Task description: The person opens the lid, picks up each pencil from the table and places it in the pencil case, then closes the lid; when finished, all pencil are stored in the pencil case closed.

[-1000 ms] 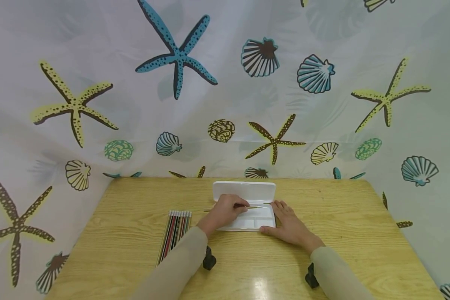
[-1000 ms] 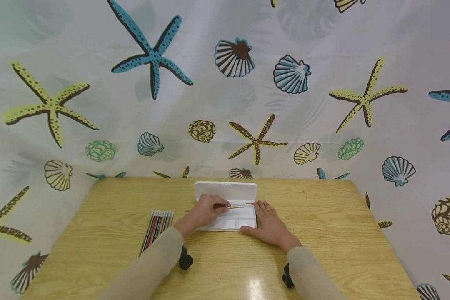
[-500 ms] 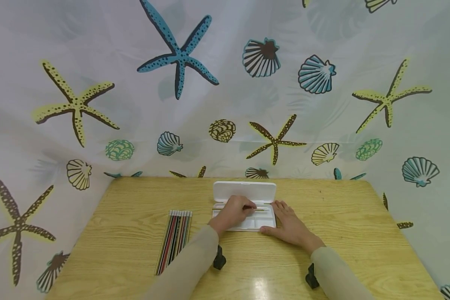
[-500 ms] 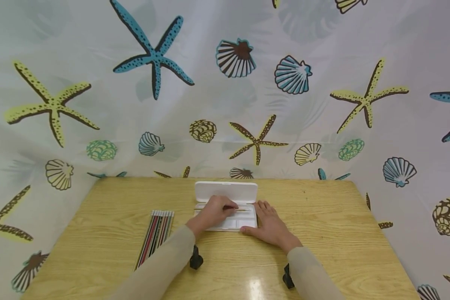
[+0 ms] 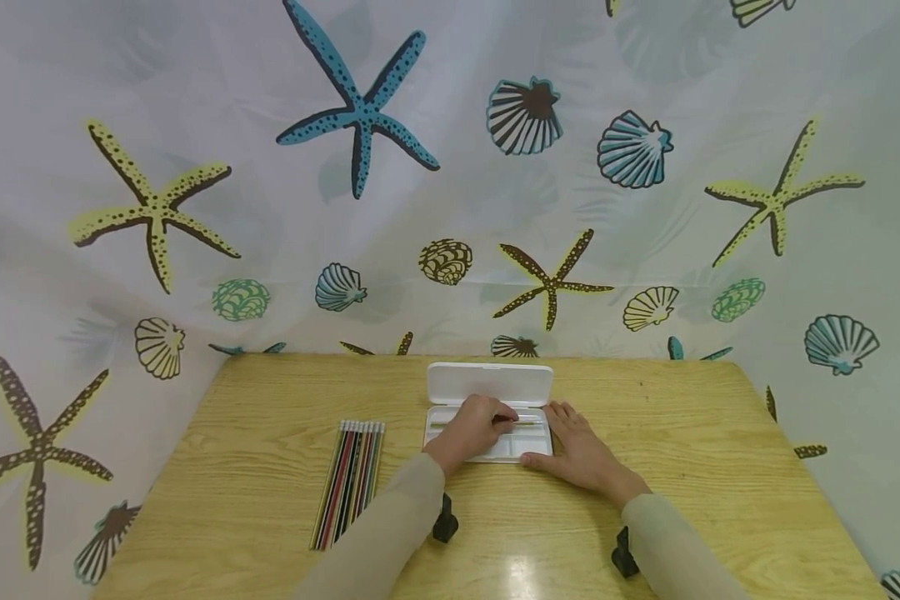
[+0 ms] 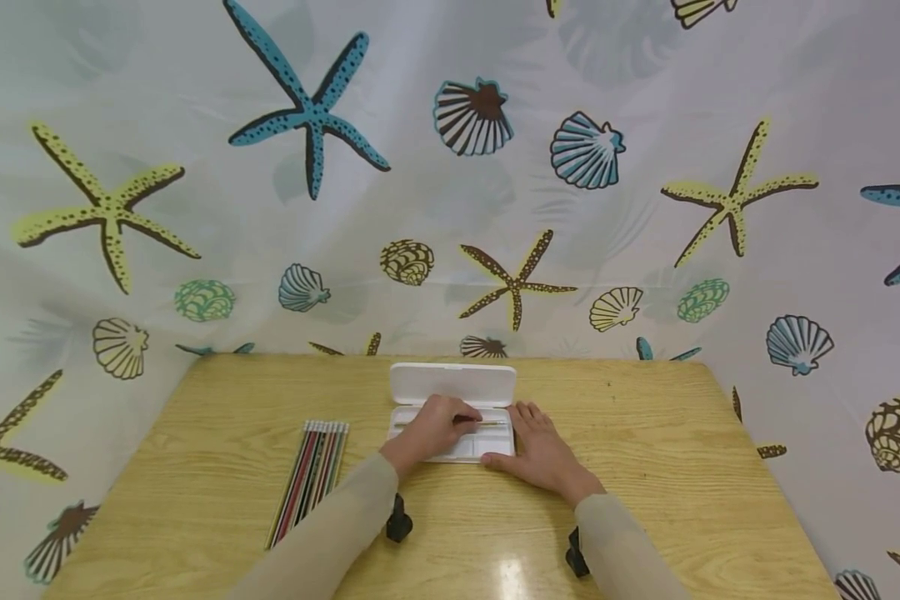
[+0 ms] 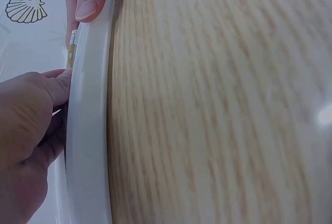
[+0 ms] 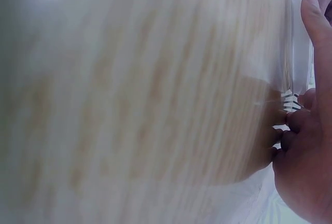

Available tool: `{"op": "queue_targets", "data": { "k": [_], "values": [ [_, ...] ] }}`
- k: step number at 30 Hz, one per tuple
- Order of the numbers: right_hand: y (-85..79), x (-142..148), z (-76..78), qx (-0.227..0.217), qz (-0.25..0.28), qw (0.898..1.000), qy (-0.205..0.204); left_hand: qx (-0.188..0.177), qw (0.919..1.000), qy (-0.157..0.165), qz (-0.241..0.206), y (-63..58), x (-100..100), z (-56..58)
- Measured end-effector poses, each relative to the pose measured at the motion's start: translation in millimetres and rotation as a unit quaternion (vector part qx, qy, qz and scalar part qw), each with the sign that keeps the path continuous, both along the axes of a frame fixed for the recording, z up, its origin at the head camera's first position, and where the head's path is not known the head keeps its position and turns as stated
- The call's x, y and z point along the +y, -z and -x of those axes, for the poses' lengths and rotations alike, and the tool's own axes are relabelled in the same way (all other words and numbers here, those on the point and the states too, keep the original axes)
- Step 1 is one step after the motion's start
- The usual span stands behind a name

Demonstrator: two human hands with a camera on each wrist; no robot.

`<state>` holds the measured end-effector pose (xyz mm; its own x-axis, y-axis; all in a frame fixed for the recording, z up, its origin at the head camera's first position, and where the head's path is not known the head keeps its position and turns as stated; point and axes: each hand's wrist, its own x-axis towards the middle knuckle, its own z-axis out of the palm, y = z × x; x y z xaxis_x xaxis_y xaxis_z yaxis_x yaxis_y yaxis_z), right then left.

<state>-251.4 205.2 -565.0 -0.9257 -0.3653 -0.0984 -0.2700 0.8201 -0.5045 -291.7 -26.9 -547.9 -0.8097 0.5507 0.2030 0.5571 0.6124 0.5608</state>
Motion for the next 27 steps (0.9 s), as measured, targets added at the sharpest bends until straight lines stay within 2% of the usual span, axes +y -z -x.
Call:
{"op": "queue_targets", "data": {
  "k": [6,15,18,25,27],
  "values": [
    [0.4,-1,-0.3,0.001,-0.002,1.000,0.000,-0.035,0.9993,-0.007,-0.006,0.9,-2,1.7],
    [-1.5,0,-0.4,0.002,-0.011,1.000,0.000,-0.060,0.9968,-0.038,-0.037,2.1,-9,0.4],
    [-1.4,-1,-0.6,0.004,-0.011,1.000,-0.001,-0.067,0.9947,-0.051,-0.059,-1.7,-14,-1.3],
    [-1.4,-1,-0.3,0.011,0.001,1.000,0.001,-0.063,0.9859,-0.061,-0.142,-14.6,-34,-6.0],
    [0.1,-1,-0.3,0.010,-0.001,1.000,0.000,-0.072,0.9834,-0.067,-0.152,-15.8,-41,-8.1]
  ]
}}
